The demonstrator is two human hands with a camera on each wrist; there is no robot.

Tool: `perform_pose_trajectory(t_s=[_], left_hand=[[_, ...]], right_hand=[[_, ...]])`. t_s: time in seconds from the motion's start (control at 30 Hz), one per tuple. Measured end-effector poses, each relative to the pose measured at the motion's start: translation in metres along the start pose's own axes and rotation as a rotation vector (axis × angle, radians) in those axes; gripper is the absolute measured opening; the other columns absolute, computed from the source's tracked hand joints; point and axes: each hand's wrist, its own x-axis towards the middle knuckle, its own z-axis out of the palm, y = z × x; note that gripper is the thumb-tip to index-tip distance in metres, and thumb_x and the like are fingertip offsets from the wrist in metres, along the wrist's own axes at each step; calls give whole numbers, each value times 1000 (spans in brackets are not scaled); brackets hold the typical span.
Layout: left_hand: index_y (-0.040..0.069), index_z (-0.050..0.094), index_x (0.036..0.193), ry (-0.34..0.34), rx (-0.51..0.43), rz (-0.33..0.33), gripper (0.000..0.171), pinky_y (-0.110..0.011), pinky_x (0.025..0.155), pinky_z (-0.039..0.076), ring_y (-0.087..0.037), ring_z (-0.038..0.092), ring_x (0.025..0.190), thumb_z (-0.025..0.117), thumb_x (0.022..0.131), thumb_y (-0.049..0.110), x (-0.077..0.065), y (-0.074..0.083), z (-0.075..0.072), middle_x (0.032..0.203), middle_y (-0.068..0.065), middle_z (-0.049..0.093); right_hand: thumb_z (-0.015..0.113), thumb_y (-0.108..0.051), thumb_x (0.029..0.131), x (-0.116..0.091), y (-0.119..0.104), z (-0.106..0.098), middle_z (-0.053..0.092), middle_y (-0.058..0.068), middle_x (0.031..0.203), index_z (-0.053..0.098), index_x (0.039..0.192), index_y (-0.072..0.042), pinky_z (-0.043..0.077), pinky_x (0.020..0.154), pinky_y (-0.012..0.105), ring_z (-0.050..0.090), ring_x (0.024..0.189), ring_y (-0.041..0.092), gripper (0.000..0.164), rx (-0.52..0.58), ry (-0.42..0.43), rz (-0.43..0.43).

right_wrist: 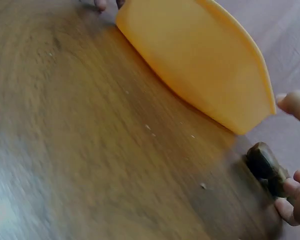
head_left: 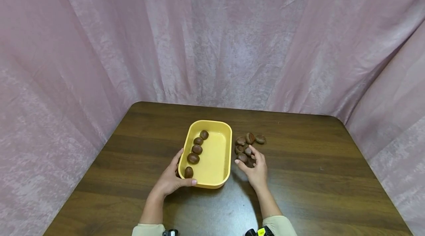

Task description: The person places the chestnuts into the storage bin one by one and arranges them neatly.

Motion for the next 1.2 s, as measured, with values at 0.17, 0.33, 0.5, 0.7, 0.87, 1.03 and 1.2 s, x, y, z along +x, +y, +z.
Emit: perform_pose_trajectory(t_s=[0.17,0.33,0.5,0.7,0.87,1.03,1.2], left_hand=[[21,16,149,-3,-9,8,117,-45,91,37,-27,55,103,90,58,12,0,1,-1,129,-17,50],[17,15,150,-15,-10,7,118,-44,89,38,-29,56,100,90,59,12,-1,4,-2,124,-19,53],[12,15,149,-40,-21,7,116,-44,88,39,-33,56,100,89,60,11,-10,21,-2,123,-23,53],[9,15,149,-35,11,23,115,-46,87,39,-32,55,99,89,60,10,-15,29,-1,122,-24,52],[13,15,149,-18,-15,-1,116,-47,91,36,-31,54,104,89,60,10,-7,15,0,127,-22,50],[19,15,150,-9,4,6,118,-46,91,36,-28,53,105,90,59,13,0,0,1,128,-18,50],[17,16,150,-1,8,2,117,-47,91,36,-29,55,103,89,59,12,-2,3,0,126,-19,52]], right_hand=[[83,-17,69,2,4,8,48,19,114,55,128,-7,40,79,46,49,97,32,66,-139,12,8],[82,-14,69,4,7,14,50,19,108,59,123,-4,39,81,47,49,96,34,59,-236,14,17],[80,-13,70,5,6,16,53,19,105,63,115,-2,35,80,49,48,93,34,49,-309,31,-9],[79,-12,72,6,5,14,54,18,104,65,110,-1,37,77,46,49,88,31,42,-325,29,16],[78,-11,73,13,-8,9,55,17,102,65,109,0,42,73,42,53,82,28,40,-280,12,47],[79,-11,73,25,-28,5,55,14,97,65,109,-1,42,72,39,54,81,25,40,-261,11,53],[78,-12,73,37,-46,8,55,12,95,65,110,-2,42,73,38,55,82,25,41,-228,4,49]])
